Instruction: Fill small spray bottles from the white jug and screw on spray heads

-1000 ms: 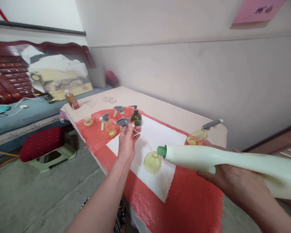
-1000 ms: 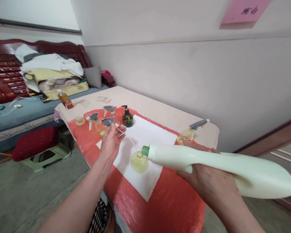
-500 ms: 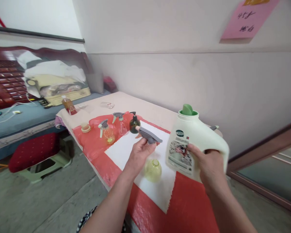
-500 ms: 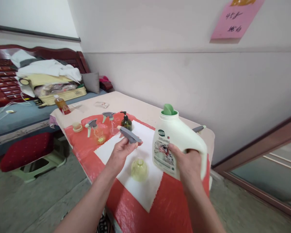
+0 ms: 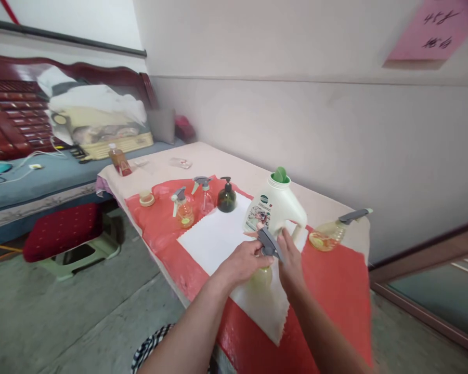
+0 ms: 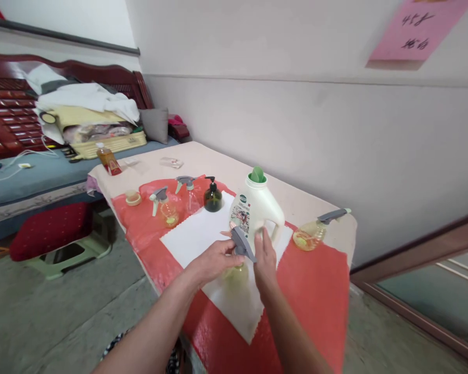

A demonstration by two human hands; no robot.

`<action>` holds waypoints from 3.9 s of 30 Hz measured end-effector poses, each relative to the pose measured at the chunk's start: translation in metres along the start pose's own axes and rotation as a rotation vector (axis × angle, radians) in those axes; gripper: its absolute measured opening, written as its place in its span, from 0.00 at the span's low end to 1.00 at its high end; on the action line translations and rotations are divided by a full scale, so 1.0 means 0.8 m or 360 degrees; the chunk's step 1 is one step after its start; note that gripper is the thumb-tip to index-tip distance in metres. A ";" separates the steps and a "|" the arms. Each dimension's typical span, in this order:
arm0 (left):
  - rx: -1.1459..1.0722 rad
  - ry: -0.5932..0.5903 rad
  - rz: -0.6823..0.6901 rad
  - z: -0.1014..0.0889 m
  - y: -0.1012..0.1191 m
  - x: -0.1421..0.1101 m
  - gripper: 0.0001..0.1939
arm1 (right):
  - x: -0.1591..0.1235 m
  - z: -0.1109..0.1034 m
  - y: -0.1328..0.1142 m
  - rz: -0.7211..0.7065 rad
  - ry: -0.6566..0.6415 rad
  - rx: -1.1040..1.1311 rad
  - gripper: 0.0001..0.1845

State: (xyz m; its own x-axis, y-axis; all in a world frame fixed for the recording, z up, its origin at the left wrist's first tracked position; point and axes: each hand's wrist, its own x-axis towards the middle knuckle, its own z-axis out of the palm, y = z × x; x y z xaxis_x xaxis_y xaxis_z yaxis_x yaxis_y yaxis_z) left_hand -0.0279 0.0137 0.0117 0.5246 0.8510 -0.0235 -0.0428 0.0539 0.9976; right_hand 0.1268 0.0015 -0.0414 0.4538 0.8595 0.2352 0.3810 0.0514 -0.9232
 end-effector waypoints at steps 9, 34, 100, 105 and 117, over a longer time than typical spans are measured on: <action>-0.0124 0.0077 -0.0028 0.009 0.003 -0.007 0.04 | -0.117 -0.002 0.020 0.0022 -0.0364 -0.0085 0.44; -0.0859 0.0353 0.0193 0.027 0.042 -0.006 0.14 | -0.076 -0.071 -0.050 -0.0481 -0.0042 -0.0507 0.36; -0.0932 0.0527 0.0040 0.052 0.027 -0.008 0.13 | -0.095 -0.057 -0.055 -0.0347 -0.0281 -0.0378 0.44; -0.0912 0.0654 0.0046 0.060 0.023 -0.007 0.14 | -0.098 -0.057 -0.054 -0.0427 -0.0211 -0.0510 0.43; -0.1098 0.0456 -0.0006 0.057 0.033 -0.020 0.12 | -0.100 -0.070 -0.074 0.0682 -0.1052 0.1738 0.30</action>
State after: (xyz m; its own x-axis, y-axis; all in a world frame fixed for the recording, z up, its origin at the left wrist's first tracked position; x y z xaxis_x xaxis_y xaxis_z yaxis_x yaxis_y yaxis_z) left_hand 0.0012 -0.0222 0.0412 0.2874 0.9480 -0.1369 -0.6147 0.2922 0.7327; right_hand 0.1131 -0.0986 0.0113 -0.2139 0.9762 -0.0346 -0.6642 -0.1713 -0.7276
